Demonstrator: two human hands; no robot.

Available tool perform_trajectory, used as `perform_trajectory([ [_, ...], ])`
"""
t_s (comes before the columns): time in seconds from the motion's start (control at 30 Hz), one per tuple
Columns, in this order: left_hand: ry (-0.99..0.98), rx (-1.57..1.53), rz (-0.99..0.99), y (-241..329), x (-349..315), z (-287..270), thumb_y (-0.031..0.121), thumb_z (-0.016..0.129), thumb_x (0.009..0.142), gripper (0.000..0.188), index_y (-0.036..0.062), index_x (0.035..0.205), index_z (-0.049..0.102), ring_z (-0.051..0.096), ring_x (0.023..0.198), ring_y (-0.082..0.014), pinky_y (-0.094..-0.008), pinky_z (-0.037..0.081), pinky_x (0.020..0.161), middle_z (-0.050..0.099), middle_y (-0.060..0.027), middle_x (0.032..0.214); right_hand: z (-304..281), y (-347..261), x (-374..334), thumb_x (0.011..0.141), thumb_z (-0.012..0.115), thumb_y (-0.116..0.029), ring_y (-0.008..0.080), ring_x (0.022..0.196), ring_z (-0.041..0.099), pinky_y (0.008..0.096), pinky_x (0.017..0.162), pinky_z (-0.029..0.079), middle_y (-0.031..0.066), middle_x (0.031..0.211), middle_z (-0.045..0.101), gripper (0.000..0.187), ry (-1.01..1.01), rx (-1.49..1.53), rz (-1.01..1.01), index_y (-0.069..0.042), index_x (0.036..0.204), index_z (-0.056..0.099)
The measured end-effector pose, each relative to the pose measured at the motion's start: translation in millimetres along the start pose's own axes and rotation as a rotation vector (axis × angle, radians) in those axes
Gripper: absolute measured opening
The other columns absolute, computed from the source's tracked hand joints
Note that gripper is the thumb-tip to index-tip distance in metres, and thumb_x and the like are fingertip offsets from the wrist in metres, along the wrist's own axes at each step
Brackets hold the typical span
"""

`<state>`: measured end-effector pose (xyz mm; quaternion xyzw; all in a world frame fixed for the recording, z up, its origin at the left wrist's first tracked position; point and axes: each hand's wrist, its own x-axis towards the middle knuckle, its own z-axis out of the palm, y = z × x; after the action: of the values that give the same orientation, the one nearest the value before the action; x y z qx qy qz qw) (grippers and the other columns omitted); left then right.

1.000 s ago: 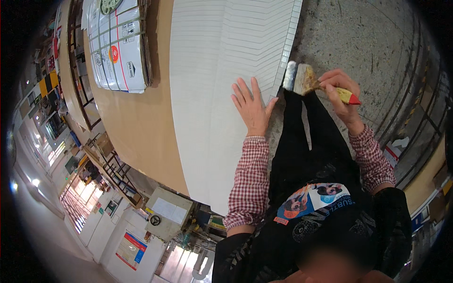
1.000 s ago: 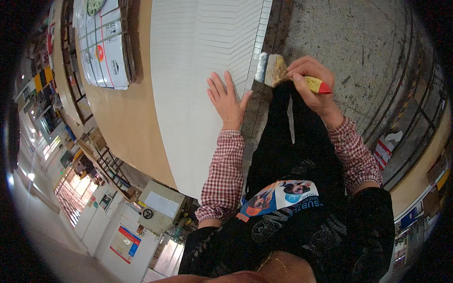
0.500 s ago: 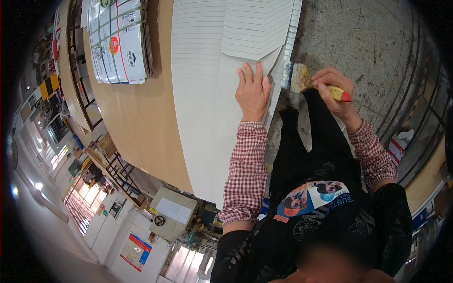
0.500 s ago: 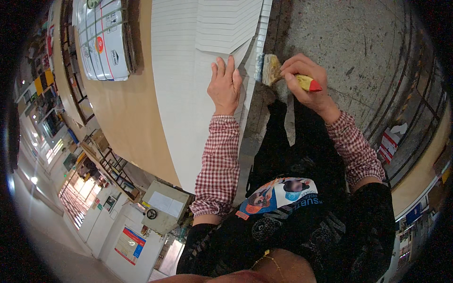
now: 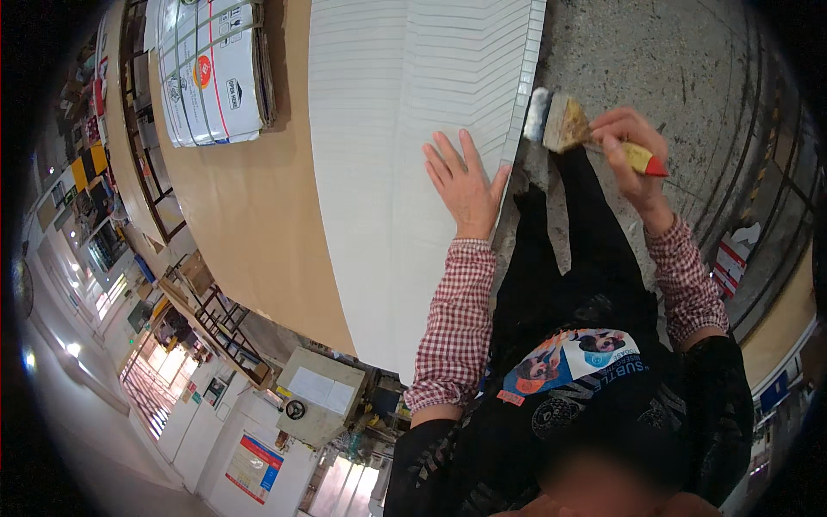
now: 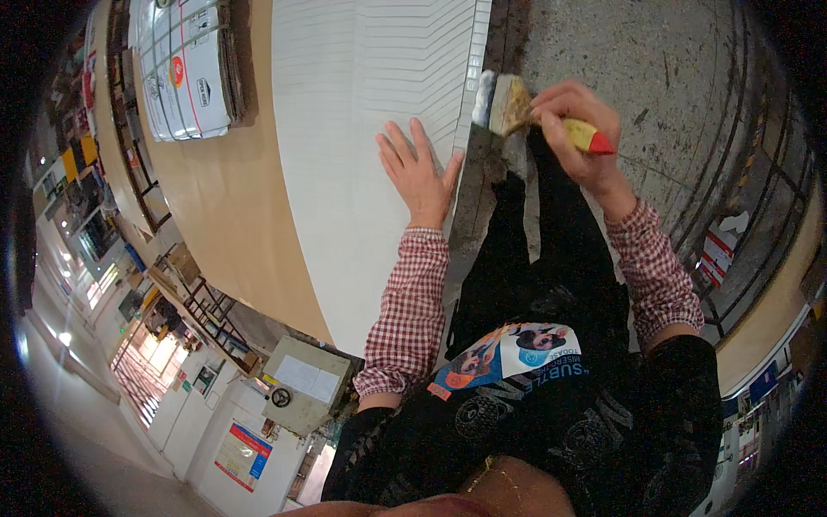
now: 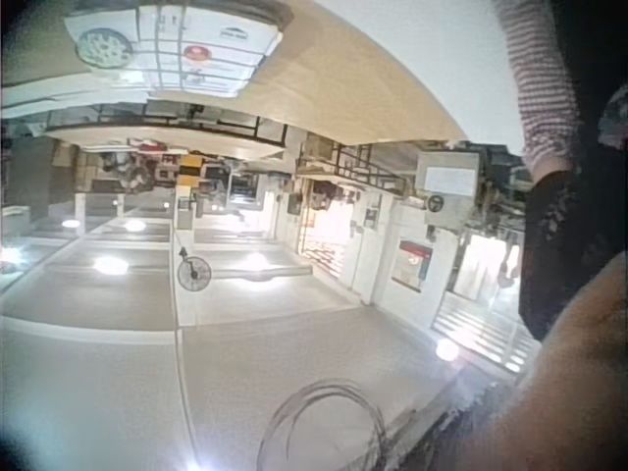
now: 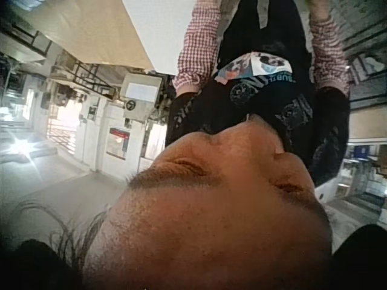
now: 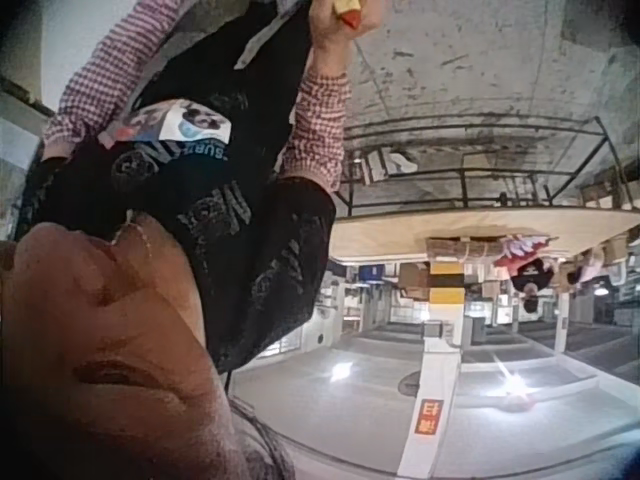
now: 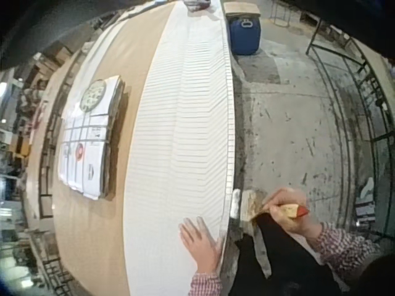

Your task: Applying glue to the edges of a stack of paper with a brush.

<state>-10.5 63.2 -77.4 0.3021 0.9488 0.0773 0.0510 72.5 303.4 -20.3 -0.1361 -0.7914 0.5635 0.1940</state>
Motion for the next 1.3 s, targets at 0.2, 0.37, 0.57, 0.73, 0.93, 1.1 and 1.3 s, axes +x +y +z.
perform_trajectory([
  [0.2, 0.019, -0.054, 0.106, -6.4, 7.9, -4.7, 0.033, 0.057, 0.089, 0.055, 0.0041, 0.134, 0.047, 0.042, 0.121, -0.0525, -0.0487, 0.043, 0.095, 0.041, -0.0306, 0.137, 0.3, 15.9, 17.4, 0.087, 0.057, -0.01, 0.0156, 0.074, 0.062, 0.0278, 0.064, 0.05, 0.0104, 0.086, 0.065, 0.013, 0.129, -0.092, -0.187, 0.0, 0.079, 0.062],
  [0.37, -0.015, -0.066, 0.129, -4.4, 17.4, -13.2, 0.028, 0.05, 0.092, 0.041, 0.0083, 0.128, 0.055, 0.052, 0.111, -0.0473, -0.044, 0.05, 0.083, 0.05, -0.0242, 0.129, 12.8, 9.5, -18.3, 0.085, 0.058, -0.01, 0.0162, 0.076, 0.063, 0.0284, 0.066, 0.051, 0.0103, 0.087, 0.064, 0.012, 0.024, -0.042, -0.077, 0.0, 0.079, 0.062],
  [0.57, -0.029, -0.054, 0.121, -4.8, 19.9, -18.4, 0.029, 0.045, 0.094, 0.038, 0.011, 0.127, 0.056, 0.055, 0.108, -0.0447, -0.0443, 0.052, 0.078, 0.054, -0.0213, 0.127, 9.8, -6.2, -25.3, 0.084, 0.058, -0.01, 0.0168, 0.076, 0.063, 0.0286, 0.066, 0.051, 0.0102, 0.088, 0.064, 0.011, 0.012, -0.035, -0.071, -0.001, 0.08, 0.062],
  [0.73, -0.011, -0.055, 0.126, -6.0, 18.3, -12.9, 0.032, 0.047, 0.094, 0.041, 0.0117, 0.128, 0.056, 0.054, 0.109, -0.0462, -0.0437, 0.052, 0.078, 0.054, -0.0222, 0.126, 21.8, -0.8, -29.4, 0.084, 0.059, -0.009, 0.0171, 0.075, 0.063, 0.0278, 0.066, 0.05, 0.0104, 0.088, 0.064, 0.011, 0.012, -0.09, -0.091, 0.0, 0.08, 0.062],
  [0.93, 0.028, -0.132, 0.065, -13.3, -22.8, 9.2, 0.043, 0.053, 0.091, 0.065, 0.0055, 0.142, 0.038, 0.025, 0.136, -0.0474, -0.0518, 0.029, 0.106, 0.029, -0.0287, 0.146, 29.4, -16.8, -56.6, 0.082, 0.059, -0.008, 0.018, 0.075, 0.063, 0.0288, 0.066, 0.05, 0.0117, 0.086, 0.065, 0.01, -0.027, 0.02, 0.069, 0.001, 0.079, 0.062],
  [1.1, -0.013, -0.002, 0.029, -21.0, -48.5, 7.3, 0.043, 0.057, 0.089, 0.07, 0.003, 0.143, 0.035, 0.022, 0.136, -0.0506, -0.0534, 0.026, 0.108, 0.025, -0.0304, 0.147, 26.4, -13.2, -41.5, 0.086, 0.057, -0.008, 0.0162, 0.075, 0.062, 0.027, 0.066, 0.049, 0.0106, 0.086, 0.064, 0.012, 0.064, -0.024, -0.079, 0.001, 0.08, 0.062],
  [1.3, -0.001, -0.088, 0.126, -28.6, -34.6, -7.0, 0.03, 0.056, 0.088, 0.052, 0.002, 0.131, 0.05, 0.042, 0.119, -0.0529, -0.0467, 0.046, 0.091, 0.044, -0.0321, 0.133, 40.2, 0.1, -46.8, 0.085, 0.059, -0.007, 0.0161, 0.072, 0.062, 0.0285, 0.063, 0.051, 0.0094, 0.086, 0.064, 0.01, 0.067, -0.064, -0.149, 0.0, 0.08, 0.062],
])
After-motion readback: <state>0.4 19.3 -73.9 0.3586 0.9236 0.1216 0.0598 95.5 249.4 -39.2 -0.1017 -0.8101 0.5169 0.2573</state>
